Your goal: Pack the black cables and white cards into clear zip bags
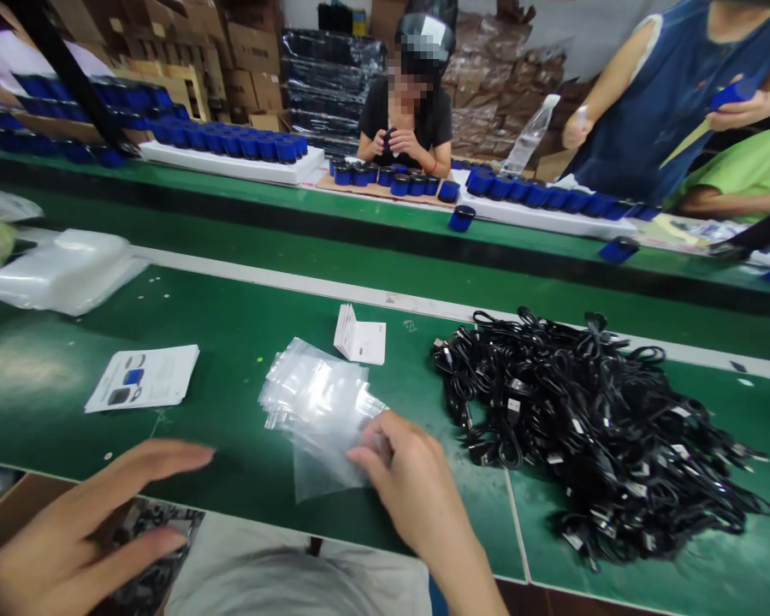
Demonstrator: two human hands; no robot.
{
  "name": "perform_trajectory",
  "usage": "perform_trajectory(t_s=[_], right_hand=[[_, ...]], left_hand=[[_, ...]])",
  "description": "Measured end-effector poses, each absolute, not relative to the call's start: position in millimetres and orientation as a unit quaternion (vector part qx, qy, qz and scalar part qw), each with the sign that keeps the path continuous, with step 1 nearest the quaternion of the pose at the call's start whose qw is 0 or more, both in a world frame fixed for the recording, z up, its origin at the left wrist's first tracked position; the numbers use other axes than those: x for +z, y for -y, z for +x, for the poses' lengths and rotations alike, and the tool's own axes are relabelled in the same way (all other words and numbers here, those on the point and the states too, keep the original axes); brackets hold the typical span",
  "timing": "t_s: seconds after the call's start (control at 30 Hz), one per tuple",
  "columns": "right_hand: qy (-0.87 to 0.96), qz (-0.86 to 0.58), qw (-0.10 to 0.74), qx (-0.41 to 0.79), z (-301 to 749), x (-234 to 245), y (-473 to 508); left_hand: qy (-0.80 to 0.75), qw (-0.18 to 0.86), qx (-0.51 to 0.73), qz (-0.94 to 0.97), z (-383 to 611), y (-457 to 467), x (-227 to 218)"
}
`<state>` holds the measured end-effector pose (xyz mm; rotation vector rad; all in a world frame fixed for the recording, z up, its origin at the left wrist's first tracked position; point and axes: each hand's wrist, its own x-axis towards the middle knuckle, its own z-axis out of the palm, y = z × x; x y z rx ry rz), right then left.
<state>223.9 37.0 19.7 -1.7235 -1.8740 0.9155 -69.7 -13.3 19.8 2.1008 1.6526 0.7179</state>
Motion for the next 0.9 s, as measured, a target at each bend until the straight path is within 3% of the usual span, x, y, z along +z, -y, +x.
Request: perform_trajectory(t_s=[0.1,0.23,0.33,0.4,0.57,0.77,0.9], right_hand=[[0.668,-0.557,0.253,0.424,204,27,-24],[0.646,-0.547,0.265,0.462,203,27,-14],[0.653,-0.535,0.249,0.475,210,21,-10],[0.651,-0.533,0.251,0.478,209,17,-8],[0.622,-0.571,0.29,0.451,194,7,-10],[0.571,-0.555,0.314,0.517,175,-2,-14],[0.581,-0.531,0.311,0.533,168,-3,-14]], left_hand=[[-0.537,0.224,0.232,0.779,-14,-14,34],[-0.5,0.376,0.157,0.765,12,-42,42],[-0.516,0.385,0.137,0.753,7,-47,37],[-0.514,0.366,0.136,0.764,3,-45,32],[-0.577,0.158,0.272,0.754,-1,-26,23],[-0.572,0.388,0.207,0.693,7,-5,19],[-0.582,0.428,0.179,0.668,9,-6,18]])
